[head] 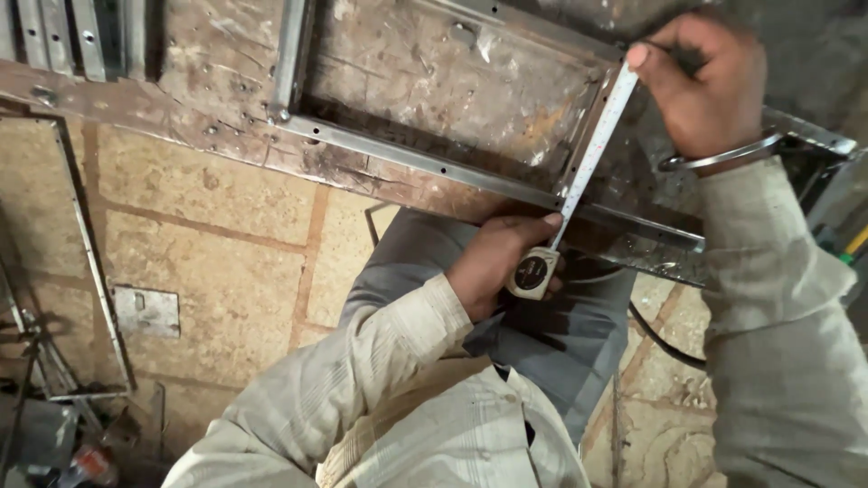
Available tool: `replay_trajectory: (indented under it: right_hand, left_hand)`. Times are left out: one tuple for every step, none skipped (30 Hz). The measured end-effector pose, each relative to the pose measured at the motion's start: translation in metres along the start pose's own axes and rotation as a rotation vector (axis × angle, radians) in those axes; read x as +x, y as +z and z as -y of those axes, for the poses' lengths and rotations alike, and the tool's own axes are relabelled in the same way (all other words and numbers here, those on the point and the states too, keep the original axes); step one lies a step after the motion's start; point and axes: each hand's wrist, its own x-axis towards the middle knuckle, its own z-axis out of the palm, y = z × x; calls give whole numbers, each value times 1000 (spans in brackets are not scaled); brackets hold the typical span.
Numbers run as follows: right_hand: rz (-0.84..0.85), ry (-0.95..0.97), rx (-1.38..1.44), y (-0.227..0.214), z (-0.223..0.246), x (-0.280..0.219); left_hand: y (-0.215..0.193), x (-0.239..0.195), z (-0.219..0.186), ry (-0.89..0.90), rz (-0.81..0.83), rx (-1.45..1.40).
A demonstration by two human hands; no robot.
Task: Assembling and measuring metal furniture frames on a workshop bench using tools.
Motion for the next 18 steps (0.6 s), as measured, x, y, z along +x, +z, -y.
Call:
replay_trajectory:
  right_hand:
    - [-12, 4, 7, 0, -1, 1]
    - [-19, -8, -1, -1, -5, 2]
    - [-16, -14, 22, 0, -8, 0]
    - [-13, -20, 45, 1, -12, -1]
    - [-15, -26, 44, 1, -13, -1]
    - [-12, -11, 50, 1, -15, -1]
    - [-9, 7, 58, 2, -17, -3]
    - [-10, 5, 58, 2, -16, -1]
    - [-13, 2, 41, 2, -16, 0]
    - [-16, -1, 24, 2, -16, 0]
    - [-16, 2, 24, 1, -17, -1]
    - [-12, 6, 13, 1, -17, -2]
    - [-6, 6, 4, 1, -18, -1]
    - [-5, 6, 6, 0, -19, -1]
    - [1, 7, 6, 0, -20, -1]
    - [7, 7, 7, -1, -22, -1]
    - [9, 12, 10, 0, -15, 1]
    - [9, 3, 20, 0, -10, 2]
  left_hand:
    - [0, 0, 0, 12, 1, -5]
    - [0, 1, -2, 24, 11, 1]
    - [0, 1, -3, 19, 6, 0]
    - [0, 1, -3, 14, 1, 0]
    - [0, 1, -3, 19, 2, 2]
    - [0, 1, -3, 18, -1, 17]
    - [0, 2, -3, 14, -5, 31]
    - [0, 2, -3, 16, -4, 32]
    - [1, 3, -3, 18, -10, 44]
    - [1, 4, -3, 20, -16, 56]
    - [1, 5, -1, 17, -16, 57]
    - [2, 6, 1, 14, -23, 60]
    - [1, 6, 2, 14, -31, 61]
    - [1, 7, 3, 13, -33, 59]
    - [1, 7, 4, 8, -32, 52]
    - [1, 8, 5, 3, -32, 45]
    - [0, 8, 6, -1, -35, 44]
    - [-1, 8, 7, 0, -30, 40]
